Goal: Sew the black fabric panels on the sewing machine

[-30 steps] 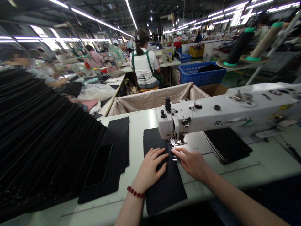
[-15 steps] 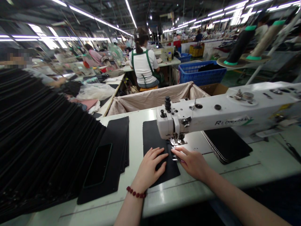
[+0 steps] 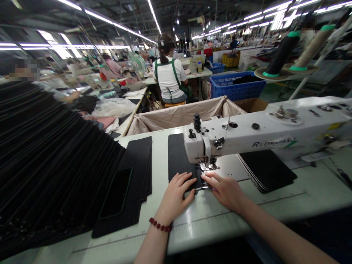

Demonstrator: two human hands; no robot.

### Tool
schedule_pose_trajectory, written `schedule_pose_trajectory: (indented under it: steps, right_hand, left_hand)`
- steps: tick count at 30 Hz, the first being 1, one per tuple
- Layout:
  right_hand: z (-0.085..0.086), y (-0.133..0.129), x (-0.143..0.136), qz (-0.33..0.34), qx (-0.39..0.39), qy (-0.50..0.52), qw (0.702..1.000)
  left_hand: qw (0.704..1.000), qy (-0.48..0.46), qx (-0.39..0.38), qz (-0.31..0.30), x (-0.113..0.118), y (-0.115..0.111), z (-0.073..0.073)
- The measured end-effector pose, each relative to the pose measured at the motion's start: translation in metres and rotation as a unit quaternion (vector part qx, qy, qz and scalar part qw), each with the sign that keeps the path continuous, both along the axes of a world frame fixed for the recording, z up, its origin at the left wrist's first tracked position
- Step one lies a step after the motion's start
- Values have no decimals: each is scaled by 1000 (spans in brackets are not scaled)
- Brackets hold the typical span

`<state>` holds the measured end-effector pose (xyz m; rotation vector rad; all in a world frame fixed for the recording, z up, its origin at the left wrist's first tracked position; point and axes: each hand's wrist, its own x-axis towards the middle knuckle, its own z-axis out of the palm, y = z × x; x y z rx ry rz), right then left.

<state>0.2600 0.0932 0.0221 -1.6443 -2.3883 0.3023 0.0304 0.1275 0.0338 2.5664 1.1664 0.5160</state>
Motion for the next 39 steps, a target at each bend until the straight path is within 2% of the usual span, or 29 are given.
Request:
schedule_pose_trajectory:
  steps: [7,19,28,39]
  right_hand:
    - [-2,1,0,3,0,-3,1000]
    - [-5,2,2,4,5,12,1000]
    - [-5,2,1,4,9,7,1000]
    - [-10,2,2,5,10,12,1000]
  left_hand:
    - [1000,5,15,9,3,1,-2]
    - [997,60,19,42,7,8,-19]
    - [996,82,18,32,7,10,-16]
    - [995,80,26,52,14,12,-14]
